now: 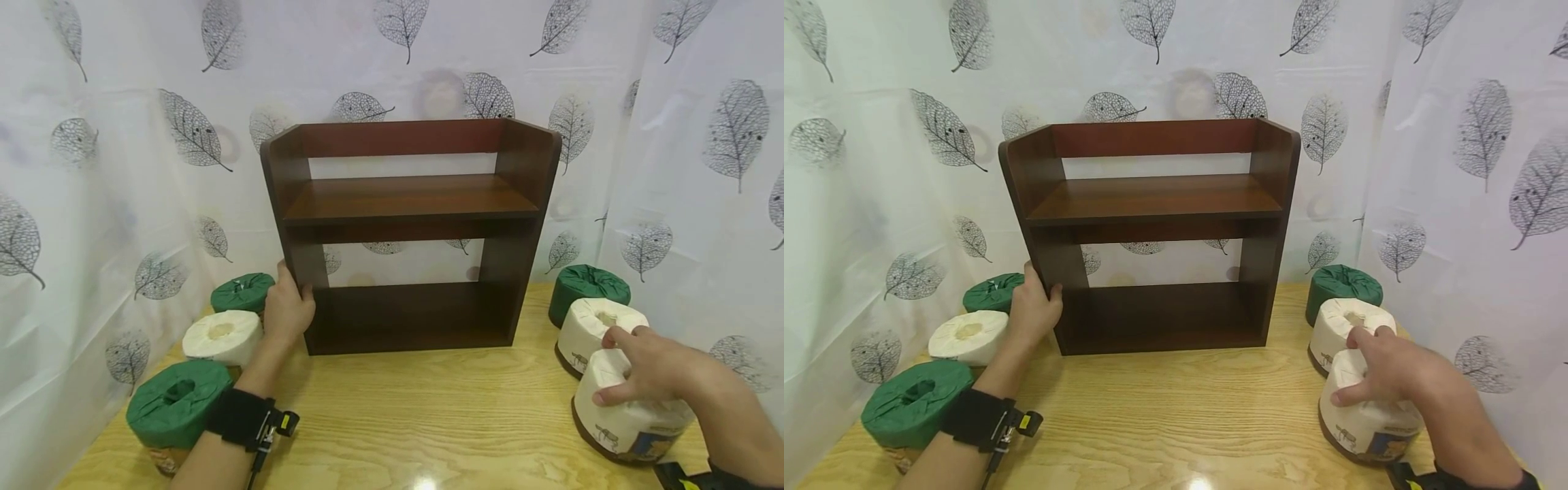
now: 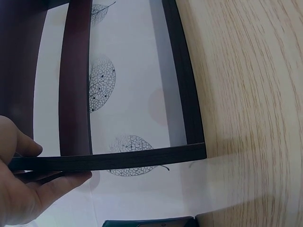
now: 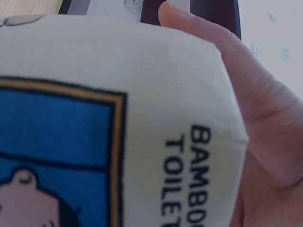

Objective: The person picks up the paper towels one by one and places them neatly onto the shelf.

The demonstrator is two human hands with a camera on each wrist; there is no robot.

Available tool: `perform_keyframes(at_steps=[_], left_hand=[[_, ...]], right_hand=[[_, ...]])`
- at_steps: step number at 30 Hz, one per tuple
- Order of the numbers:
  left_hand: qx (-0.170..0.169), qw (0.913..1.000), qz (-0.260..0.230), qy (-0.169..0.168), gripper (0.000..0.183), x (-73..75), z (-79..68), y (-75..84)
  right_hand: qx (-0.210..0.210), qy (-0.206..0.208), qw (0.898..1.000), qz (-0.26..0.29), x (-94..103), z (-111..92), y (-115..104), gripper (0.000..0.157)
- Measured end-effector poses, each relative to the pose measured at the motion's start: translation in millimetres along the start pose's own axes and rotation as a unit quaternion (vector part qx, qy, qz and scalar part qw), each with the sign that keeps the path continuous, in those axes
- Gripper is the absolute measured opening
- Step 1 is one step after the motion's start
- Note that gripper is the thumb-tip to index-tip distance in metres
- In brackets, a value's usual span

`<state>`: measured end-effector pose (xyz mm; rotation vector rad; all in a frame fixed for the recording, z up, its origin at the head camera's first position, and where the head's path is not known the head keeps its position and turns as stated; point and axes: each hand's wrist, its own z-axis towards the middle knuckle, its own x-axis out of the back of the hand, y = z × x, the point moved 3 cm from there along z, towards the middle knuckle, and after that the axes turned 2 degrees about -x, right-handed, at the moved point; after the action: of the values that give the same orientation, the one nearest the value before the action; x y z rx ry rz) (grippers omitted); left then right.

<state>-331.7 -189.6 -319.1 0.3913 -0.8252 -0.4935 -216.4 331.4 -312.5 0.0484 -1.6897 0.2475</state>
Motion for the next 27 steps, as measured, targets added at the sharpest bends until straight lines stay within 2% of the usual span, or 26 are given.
perform_keyframes(at_steps=[5, 13, 20, 27], left_hand=[[-0.001, 1.0000, 0.003, 0.004, 0.055, -0.7, 0.2, -1.0], [-0.002, 1.0000, 0.001, 0.005, 0.056, -0.5, 0.0, -2.1], [-0.006, 1.0000, 0.000, 0.007, 0.056, -0.5, 0.0, -2.6], [-0.005, 1.0000, 0.002, 0.006, 0.054, -0.5, 0.6, -1.3]], right_hand=[[0.005, -0.014, 1.000, 0.011, 0.1, 1, -3, 0.078], [0.013, -0.012, 0.999, 0.033, -2.5, 3, -6, 0.067], [0.021, -0.011, 0.999, 0.032, -2.8, 4, -7, 0.065], [0.029, -0.027, 0.999, 0.037, -2.6, 1, -13, 0.068]])
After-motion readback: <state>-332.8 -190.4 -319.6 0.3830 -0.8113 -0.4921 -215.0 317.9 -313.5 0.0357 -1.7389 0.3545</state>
